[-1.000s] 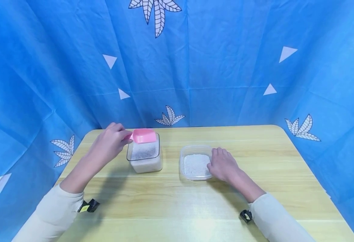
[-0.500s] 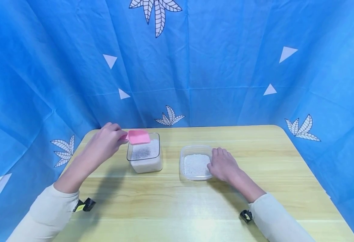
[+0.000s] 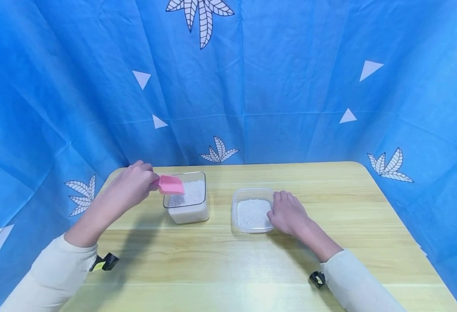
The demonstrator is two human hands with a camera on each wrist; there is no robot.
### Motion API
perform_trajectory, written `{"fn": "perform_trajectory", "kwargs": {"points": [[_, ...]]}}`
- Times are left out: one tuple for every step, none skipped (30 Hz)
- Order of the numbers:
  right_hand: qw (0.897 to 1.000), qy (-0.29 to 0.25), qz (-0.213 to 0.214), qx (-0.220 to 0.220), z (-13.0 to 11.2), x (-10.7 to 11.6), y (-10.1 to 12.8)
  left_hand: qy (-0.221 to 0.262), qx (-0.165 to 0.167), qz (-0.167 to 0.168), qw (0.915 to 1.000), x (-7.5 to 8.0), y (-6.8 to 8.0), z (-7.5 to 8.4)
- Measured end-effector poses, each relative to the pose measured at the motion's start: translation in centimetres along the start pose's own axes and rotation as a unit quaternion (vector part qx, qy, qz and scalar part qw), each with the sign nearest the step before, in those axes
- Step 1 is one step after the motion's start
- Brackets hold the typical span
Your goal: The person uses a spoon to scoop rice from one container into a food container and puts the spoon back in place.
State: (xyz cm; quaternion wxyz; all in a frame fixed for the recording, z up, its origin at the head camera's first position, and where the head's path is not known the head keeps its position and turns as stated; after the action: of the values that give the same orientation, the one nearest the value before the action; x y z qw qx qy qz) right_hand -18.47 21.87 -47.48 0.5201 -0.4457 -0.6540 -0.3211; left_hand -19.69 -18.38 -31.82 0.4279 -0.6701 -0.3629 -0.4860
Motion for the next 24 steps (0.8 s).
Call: {"fn": "perform_trajectory", "kwargs": {"points": [[1.000, 0.000, -0.001, 0.000, 0.0, 0.0, 0.0, -0.001, 0.000, -0.004, 1.0000, 0.1, 0.0, 0.0], [1.000, 0.001, -0.001, 0.000, 0.0, 0.0, 0.0, -0.003, -0.001, -0.008, 1.0000, 0.1, -0.1, 0.0], [1.000, 0.002, -0.001, 0.000, 0.0, 0.0, -0.1, -0.003, -0.001, -0.011, 0.9999, 0.2, -0.1, 0.0], [1.000, 0.003, -0.001, 0.001, 0.0, 0.0, -0.1, -0.005, -0.001, -0.014, 0.9999, 0.3, -0.1, 0.0], [1.000, 0.003, -0.001, 0.002, 0.0, 0.0, -0.1, -0.008, -0.001, -0.018, 0.9998, 0.3, -0.2, 0.1], [1.000, 0.004, -0.001, 0.003, 0.0, 0.0, -0.1, -0.012, 0.000, -0.023, 0.9997, 0.4, -0.3, 0.1], [1.000, 0.004, 0.000, 0.003, 0.0, 0.1, -0.1, -0.016, -0.001, -0.026, 0.9995, 0.4, -0.3, 0.2], [1.000, 0.004, 0.002, 0.002, 0.1, 0.1, 0.0, -0.019, 0.000, -0.032, 0.9993, 0.5, -0.4, 0.3], [1.000, 0.004, 0.004, 0.002, 0.0, 0.1, 0.1, -0.023, -0.001, -0.038, 0.9990, 0.5, -0.5, 0.4], [1.000, 0.003, 0.004, 0.001, 0.0, 0.1, 0.2, -0.028, -0.003, -0.045, 0.9986, 0.6, -0.5, 0.6], [1.000, 0.002, 0.004, -0.001, 0.0, 0.1, 0.3, -0.030, -0.005, -0.054, 0.9981, 0.6, -0.6, 0.7], [1.000, 0.000, 0.004, -0.003, 0.0, 0.1, 0.4, -0.034, -0.009, -0.061, 0.9975, 0.6, -0.6, 0.8], [1.000, -0.003, 0.004, -0.004, 0.0, 0.1, 0.5, -0.037, -0.013, -0.068, 0.9969, 0.7, -0.7, 0.9], [1.000, -0.007, 0.002, -0.004, -0.1, 0.0, 0.5, -0.039, -0.014, -0.077, 0.9962, 0.7, -0.7, 1.1], [1.000, -0.012, 0.000, -0.005, -0.1, 0.0, 0.6, -0.044, -0.019, -0.082, 0.9955, 0.8, -0.7, 1.2], [1.000, -0.016, -0.002, -0.006, -0.2, -0.1, 0.6, -0.047, -0.021, -0.087, 0.9949, 0.9, -0.7, 1.3], [1.000, -0.019, -0.003, -0.005, -0.2, -0.2, 0.5, -0.052, -0.021, -0.092, 0.9942, 0.9, -0.7, 1.3], [1.000, -0.020, -0.002, -0.003, -0.3, -0.2, 0.5, -0.055, -0.020, -0.096, 0.9937, 1.0, -0.7, 1.4], [1.000, -0.020, -0.002, -0.002, -0.3, -0.2, 0.4, -0.056, -0.021, -0.098, 0.9934, 1.1, -0.7, 1.5], [1.000, -0.018, -0.001, -0.001, -0.3, -0.3, 0.3, -0.058, -0.020, -0.102, 0.9929, 1.2, -0.7, 1.5], [1.000, -0.014, 0.001, -0.001, -0.3, -0.3, 0.2, -0.061, -0.021, -0.106, 0.9923, 1.2, -0.8, 1.7], [1.000, -0.009, 0.002, 0.000, -0.2, -0.2, 0.1, -0.063, -0.021, -0.112, 0.9915, 1.3, -0.8, 1.8], [1.000, -0.004, 0.004, 0.001, -0.2, -0.2, 0.1, -0.065, -0.022, -0.117, 0.9908, 1.4, -0.9, 1.9], [1.000, -0.001, 0.005, 0.001, -0.1, -0.2, 0.0, -0.067, -0.023, -0.121, 0.9902, 1.4, -0.9, 2.1]]}}
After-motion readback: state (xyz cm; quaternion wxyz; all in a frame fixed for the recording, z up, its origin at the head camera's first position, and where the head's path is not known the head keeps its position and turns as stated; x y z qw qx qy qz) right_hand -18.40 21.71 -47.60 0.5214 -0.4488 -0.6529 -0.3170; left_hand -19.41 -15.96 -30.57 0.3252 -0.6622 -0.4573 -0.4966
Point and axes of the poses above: each hand's wrist, its own y-axis away from the middle knuckle, its own x-axis out of the back of the hand, z = x × y, the point moved 1 cm from there along -y, towards the middle knuckle, and after that the axes turned 8 degrees about x, right-handed, at the moved point
